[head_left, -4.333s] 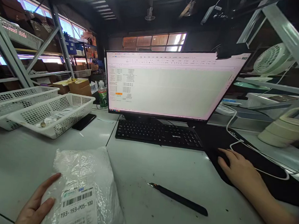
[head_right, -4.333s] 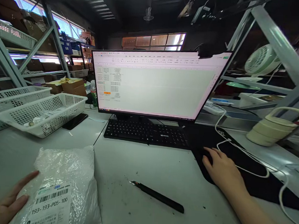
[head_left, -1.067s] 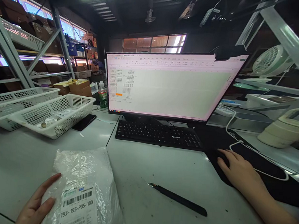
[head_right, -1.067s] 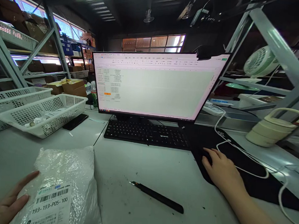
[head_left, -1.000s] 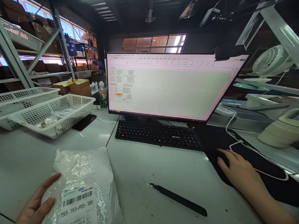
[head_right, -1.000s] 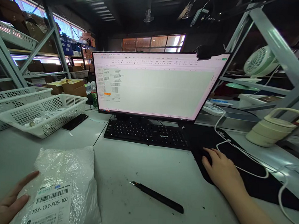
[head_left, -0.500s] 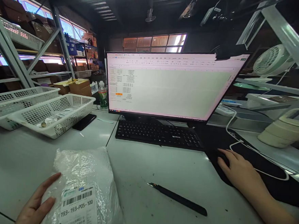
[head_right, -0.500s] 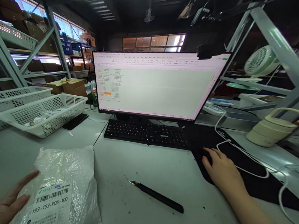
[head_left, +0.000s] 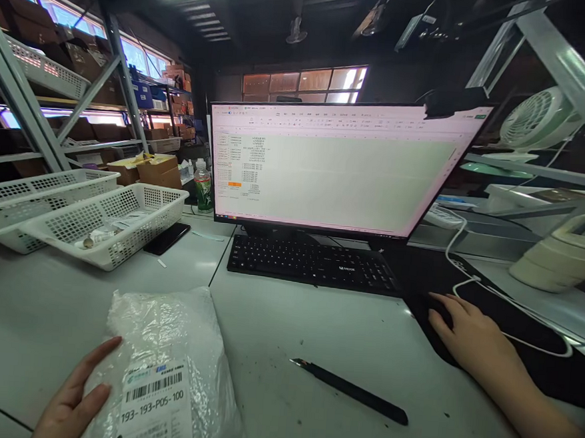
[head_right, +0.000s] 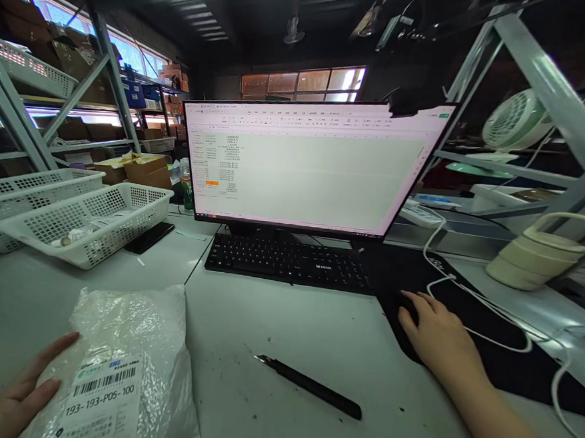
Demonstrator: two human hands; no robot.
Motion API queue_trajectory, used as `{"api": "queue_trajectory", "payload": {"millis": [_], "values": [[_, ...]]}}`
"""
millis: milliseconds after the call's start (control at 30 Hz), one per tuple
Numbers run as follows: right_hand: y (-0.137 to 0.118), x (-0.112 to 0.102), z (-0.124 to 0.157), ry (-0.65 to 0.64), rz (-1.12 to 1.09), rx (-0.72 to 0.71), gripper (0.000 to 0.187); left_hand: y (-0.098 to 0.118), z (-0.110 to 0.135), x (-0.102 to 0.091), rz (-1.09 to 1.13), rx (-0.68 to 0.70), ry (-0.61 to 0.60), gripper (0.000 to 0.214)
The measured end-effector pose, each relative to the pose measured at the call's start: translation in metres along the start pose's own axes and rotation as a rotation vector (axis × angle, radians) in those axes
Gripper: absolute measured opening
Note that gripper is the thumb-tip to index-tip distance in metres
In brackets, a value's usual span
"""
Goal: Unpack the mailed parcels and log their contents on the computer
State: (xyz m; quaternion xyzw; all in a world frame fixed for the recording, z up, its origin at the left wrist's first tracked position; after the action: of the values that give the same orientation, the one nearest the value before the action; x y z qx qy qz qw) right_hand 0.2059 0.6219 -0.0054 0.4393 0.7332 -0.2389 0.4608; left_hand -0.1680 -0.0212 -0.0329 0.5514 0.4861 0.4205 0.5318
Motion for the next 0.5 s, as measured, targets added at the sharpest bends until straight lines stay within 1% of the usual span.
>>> {"api": "queue_trajectory", "payload": {"millis": [200, 400, 500], "values": [[-0.001, 0.000, -0.001, -0.019, 0.001, 0.003, 0.066, 0.000, 0.005, 0.005, 0.053, -0.064, 0.002, 0.051], [0.004, 0.006, -0.003, 0.021, -0.003, -0.021, 0.065, 0.000, 0.005, 0.005, 0.054, -0.061, 0.008, 0.052], [0.007, 0.010, -0.003, -0.004, 0.001, -0.006, 0.066, -0.004, 0.003, 0.004, 0.044, -0.063, 0.008, 0.053]]}}
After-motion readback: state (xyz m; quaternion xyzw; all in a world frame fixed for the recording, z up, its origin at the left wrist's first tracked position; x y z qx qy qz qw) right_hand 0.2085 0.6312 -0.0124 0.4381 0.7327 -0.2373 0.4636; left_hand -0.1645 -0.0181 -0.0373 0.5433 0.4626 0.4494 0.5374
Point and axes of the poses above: each hand's wrist, its own z-axis away from the middle knuckle, its own x-axis out of the palm, y = z × x, the point moved 10 cm from there along -z, towards the middle knuckle, and after that the axes turned 9 degrees about z, right-handed, at the moved point
